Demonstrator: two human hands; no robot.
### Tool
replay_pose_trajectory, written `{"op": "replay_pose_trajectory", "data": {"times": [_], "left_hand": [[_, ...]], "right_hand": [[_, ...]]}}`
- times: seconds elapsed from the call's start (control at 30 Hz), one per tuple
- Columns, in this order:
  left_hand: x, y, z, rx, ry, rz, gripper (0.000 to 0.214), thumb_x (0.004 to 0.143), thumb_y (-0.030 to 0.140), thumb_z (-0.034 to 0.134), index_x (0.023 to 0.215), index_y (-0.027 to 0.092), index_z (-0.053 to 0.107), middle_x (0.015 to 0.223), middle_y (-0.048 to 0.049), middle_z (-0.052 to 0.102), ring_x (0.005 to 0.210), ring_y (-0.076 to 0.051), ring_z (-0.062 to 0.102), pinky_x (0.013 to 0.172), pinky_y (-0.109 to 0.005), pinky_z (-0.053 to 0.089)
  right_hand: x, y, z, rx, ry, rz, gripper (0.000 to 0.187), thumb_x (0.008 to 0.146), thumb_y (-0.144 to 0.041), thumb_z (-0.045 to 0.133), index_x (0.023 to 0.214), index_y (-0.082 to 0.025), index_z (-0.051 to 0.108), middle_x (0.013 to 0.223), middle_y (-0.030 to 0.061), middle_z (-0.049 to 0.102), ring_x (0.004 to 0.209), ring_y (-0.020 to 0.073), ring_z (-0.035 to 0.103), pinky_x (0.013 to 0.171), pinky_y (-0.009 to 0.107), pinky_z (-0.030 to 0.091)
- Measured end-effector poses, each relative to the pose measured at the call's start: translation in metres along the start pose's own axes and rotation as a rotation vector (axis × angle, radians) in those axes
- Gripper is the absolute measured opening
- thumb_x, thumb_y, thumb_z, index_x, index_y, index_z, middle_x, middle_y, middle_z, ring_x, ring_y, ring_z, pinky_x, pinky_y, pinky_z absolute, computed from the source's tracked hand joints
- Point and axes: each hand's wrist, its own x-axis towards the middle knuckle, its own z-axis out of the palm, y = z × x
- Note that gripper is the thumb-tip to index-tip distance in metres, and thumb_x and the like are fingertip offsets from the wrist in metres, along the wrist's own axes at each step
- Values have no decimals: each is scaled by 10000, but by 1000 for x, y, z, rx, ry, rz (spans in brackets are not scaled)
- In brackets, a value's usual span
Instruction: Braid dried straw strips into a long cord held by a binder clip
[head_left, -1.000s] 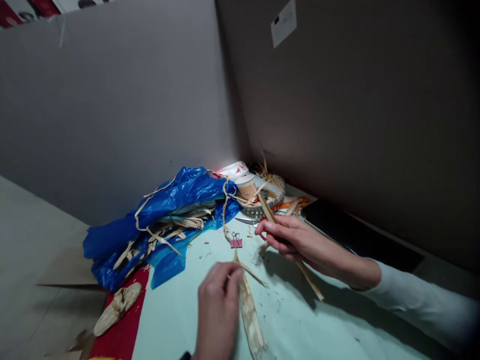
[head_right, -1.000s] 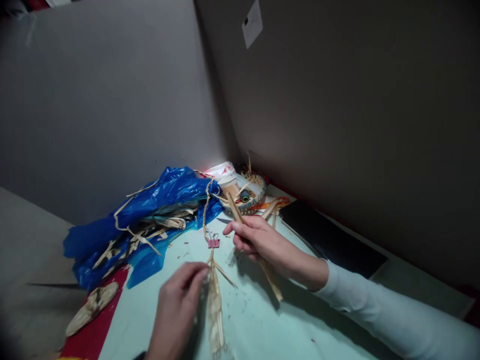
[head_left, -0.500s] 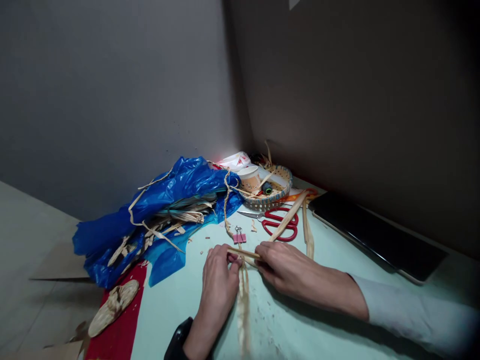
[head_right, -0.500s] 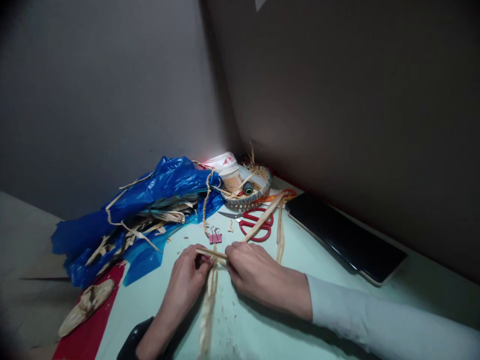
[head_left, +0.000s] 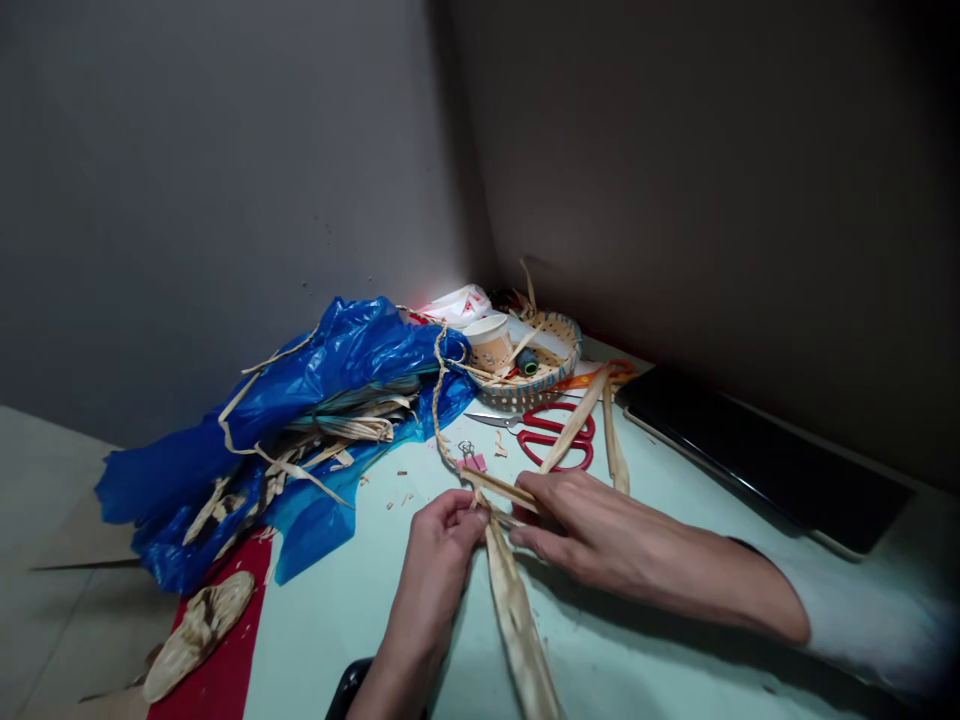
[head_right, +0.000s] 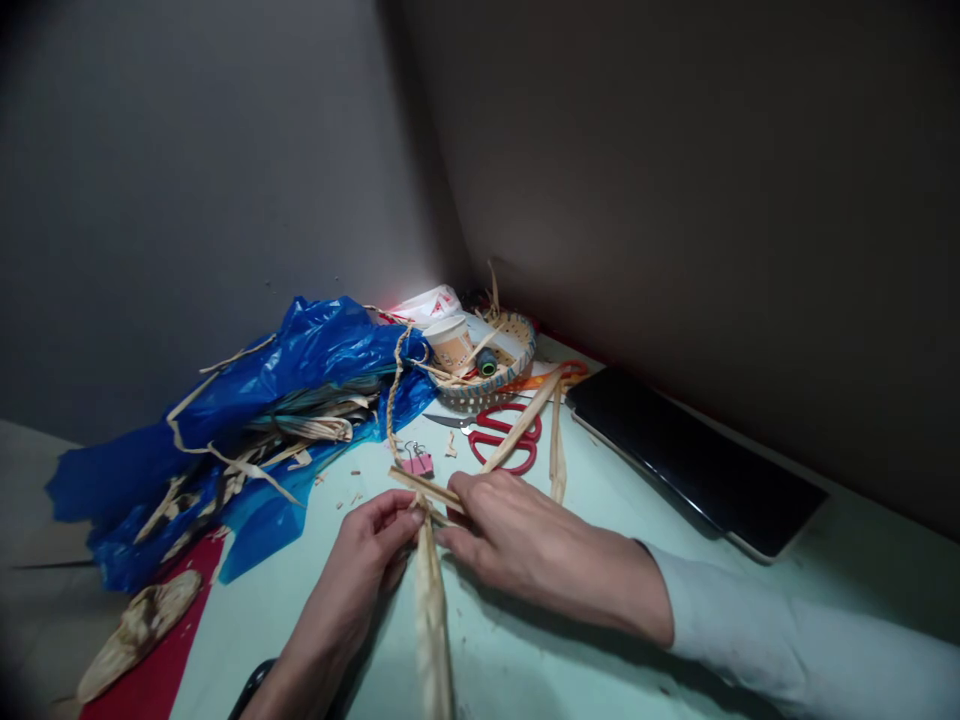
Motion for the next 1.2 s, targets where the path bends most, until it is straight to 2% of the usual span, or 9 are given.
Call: {"op": "replay_pose_trajectory", "data": {"times": [0.17,0.27,0.43,0.53,0.7,0.87,0.93,1.07,1.2], "left_hand": [[1,-7,3,-22,54,26,168,714,291,681,686,146,600,558,43,527,523,-78,444,526,-187,330],[2,-12,5,-49,69,60,151,722,277,683,706,139,624,591,21,576,550,-91,470,542,-195,348],[0,-11,11,-161,22,94,137,717,249,692,792,135,674,679,-9,638,647,-120,530,660,-223,434],[-1,-9,9,-149,25,48,126,715,254,683,742,133,661,551,38,539,500,-65,409,523,-173,363],[-5,-5,4,-44,24,24,254,788,379,601,666,157,582,406,108,271,405,-48,159,389,-189,98],[-5,-5,7,-75,60,-33,261,689,371,707,687,164,548,461,121,267,423,-33,150,395,-178,88],[-4,-5,8,-92,61,-40,265,678,367,702,667,165,531,466,118,281,417,-28,153,392,-179,84],[-2,-3,7,-113,27,-56,267,655,374,702,675,167,534,453,131,243,396,-24,131,387,-190,58],[-2,-1,5,-145,2,-51,301,620,388,724,681,163,534,464,132,262,395,-16,137,391,-184,58]], "right_hand": [[0,-9,-20,-1,127,-36,356,999,-322,233,820,-187,510,859,61,580,796,183,518,769,319,393],[1,-16,-15,102,-34,-148,415,995,-272,202,729,-184,508,758,38,571,728,159,512,717,283,401],[3,-18,13,186,-189,-41,411,972,-250,292,668,-153,551,606,24,563,565,125,486,576,240,366],[2,-10,25,203,-220,-23,379,953,-237,332,703,-132,596,560,17,560,512,112,468,538,230,335],[0,-7,28,162,-149,67,413,951,-245,315,646,-143,574,526,6,516,466,98,387,469,238,269],[1,-17,17,-95,-169,-104,287,902,-191,410,648,-156,540,567,8,488,494,109,330,472,286,204],[3,-20,10,-138,-173,-107,347,942,-272,399,647,-159,542,563,12,488,484,110,337,478,291,206],[11,-20,0,-209,21,68,373,975,-359,371,730,-158,568,625,34,547,531,126,431,514,277,258],[17,-18,2,-307,100,-60,158,927,-244,465,927,-133,579,895,94,598,751,172,517,645,275,344]]}}
